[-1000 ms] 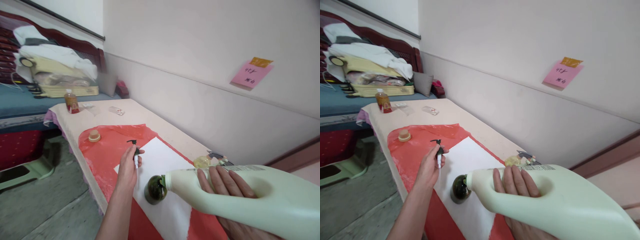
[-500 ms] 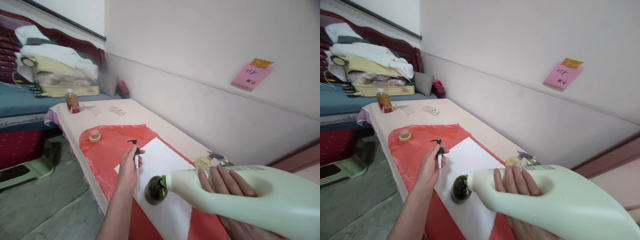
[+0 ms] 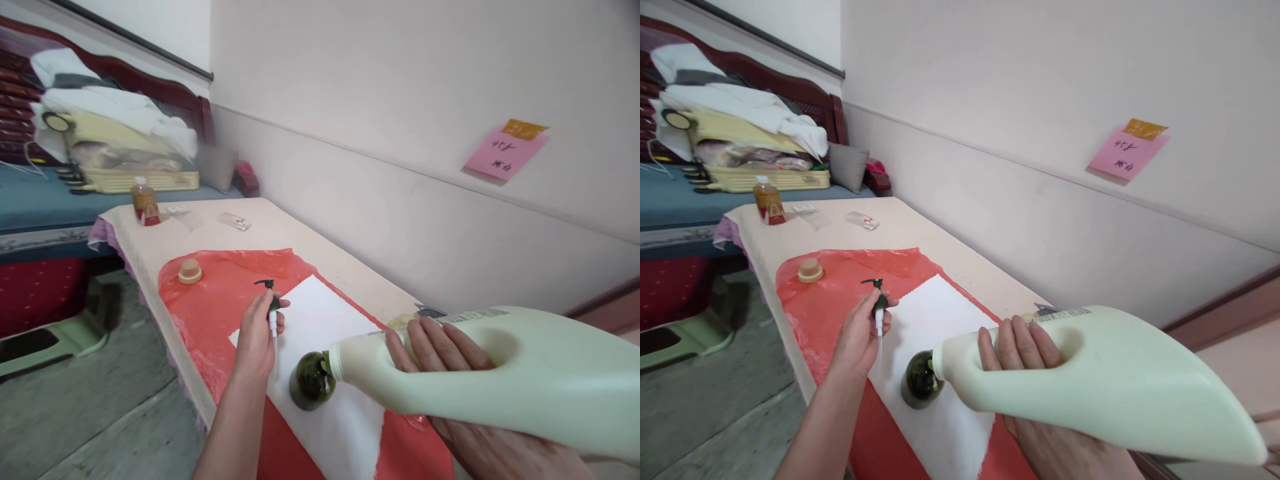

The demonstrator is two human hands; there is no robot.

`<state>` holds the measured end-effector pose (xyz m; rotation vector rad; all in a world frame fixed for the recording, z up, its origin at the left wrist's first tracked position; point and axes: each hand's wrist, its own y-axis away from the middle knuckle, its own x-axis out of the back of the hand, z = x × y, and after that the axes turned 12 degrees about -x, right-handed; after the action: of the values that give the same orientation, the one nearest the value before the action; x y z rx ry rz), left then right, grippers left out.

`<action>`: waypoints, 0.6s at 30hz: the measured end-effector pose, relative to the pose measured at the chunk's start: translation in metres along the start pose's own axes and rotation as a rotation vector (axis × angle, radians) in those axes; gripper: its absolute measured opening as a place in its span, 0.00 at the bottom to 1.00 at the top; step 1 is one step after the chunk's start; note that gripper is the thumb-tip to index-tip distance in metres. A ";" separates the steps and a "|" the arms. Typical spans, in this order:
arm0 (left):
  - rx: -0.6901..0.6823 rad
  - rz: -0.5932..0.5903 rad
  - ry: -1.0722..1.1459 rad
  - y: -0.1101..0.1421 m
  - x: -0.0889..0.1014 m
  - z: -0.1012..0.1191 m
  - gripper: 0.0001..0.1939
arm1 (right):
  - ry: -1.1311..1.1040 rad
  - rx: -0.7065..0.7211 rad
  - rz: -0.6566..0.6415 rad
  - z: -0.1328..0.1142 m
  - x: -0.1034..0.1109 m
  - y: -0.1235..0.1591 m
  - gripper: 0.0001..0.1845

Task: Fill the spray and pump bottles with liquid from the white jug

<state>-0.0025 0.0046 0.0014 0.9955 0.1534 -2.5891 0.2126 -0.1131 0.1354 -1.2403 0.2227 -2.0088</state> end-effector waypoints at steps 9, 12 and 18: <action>0.002 -0.002 0.007 0.000 0.001 0.000 0.18 | 0.219 0.078 -0.060 -0.002 0.001 0.001 0.33; 0.003 -0.004 0.009 0.001 0.001 0.001 0.18 | 0.110 0.038 -0.089 -0.001 0.001 0.001 0.34; -0.006 0.002 0.013 0.001 -0.002 0.002 0.17 | 0.069 0.018 -0.109 0.003 -0.001 0.010 0.35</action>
<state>-0.0023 0.0036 0.0040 1.0105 0.1640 -2.5788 0.2203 -0.1184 0.1315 -1.1959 0.1725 -2.1449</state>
